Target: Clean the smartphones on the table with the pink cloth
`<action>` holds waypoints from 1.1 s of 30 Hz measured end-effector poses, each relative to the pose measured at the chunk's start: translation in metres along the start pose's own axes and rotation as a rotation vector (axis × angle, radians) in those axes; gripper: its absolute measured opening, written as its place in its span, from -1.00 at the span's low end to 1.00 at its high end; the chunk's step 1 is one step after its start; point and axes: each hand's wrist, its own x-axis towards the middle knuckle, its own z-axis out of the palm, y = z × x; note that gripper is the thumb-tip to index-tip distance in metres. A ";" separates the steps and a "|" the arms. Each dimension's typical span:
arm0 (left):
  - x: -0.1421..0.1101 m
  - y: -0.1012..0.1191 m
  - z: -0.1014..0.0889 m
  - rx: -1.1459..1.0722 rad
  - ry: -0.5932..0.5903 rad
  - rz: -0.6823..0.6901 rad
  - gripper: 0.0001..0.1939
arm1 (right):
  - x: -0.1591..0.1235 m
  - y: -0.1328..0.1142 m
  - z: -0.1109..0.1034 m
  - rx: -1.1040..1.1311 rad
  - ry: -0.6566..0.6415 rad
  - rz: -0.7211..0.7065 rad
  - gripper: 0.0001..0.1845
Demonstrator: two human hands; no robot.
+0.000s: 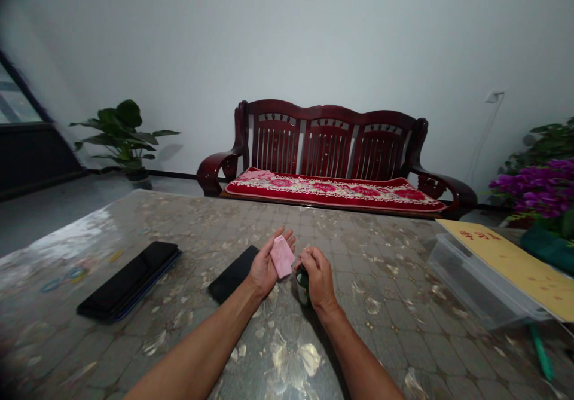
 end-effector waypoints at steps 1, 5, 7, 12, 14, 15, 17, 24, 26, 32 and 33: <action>0.000 0.000 0.000 0.002 -0.005 0.002 -0.60 | 0.000 -0.001 0.000 0.001 -0.014 0.008 -0.64; 0.001 -0.001 -0.002 0.005 -0.019 0.007 -0.60 | -0.002 -0.001 -0.002 0.000 -0.040 0.000 -0.68; 0.001 -0.002 -0.003 0.005 -0.027 0.009 -0.60 | -0.002 -0.001 -0.003 -0.007 -0.048 -0.015 -0.69; 0.001 -0.002 -0.004 0.007 -0.040 0.010 -0.59 | -0.001 -0.004 -0.003 0.016 -0.057 -0.013 -0.71; 0.001 -0.002 -0.004 0.007 -0.037 0.013 -0.58 | -0.001 -0.005 -0.004 0.032 -0.061 -0.006 -0.70; 0.001 -0.002 -0.004 0.007 -0.034 0.016 -0.58 | -0.001 -0.006 -0.004 0.036 -0.063 -0.005 -0.70; 0.001 -0.002 -0.003 0.010 -0.030 0.022 -0.58 | 0.000 -0.007 -0.005 0.038 -0.061 -0.007 -0.69; 0.000 -0.001 -0.001 0.011 -0.009 0.047 -0.62 | 0.005 -0.010 -0.013 0.011 0.081 -0.044 -0.71; -0.001 -0.002 0.000 0.016 -0.004 0.066 -0.62 | 0.007 -0.011 -0.016 -0.010 0.132 -0.061 -0.73; -0.005 -0.001 0.003 0.030 -0.020 0.095 -0.58 | 0.009 -0.012 -0.019 -0.083 0.172 -0.093 -0.75; -0.005 -0.001 0.003 0.034 -0.019 0.099 -0.58 | 0.009 -0.011 -0.019 -0.093 0.172 -0.093 -0.75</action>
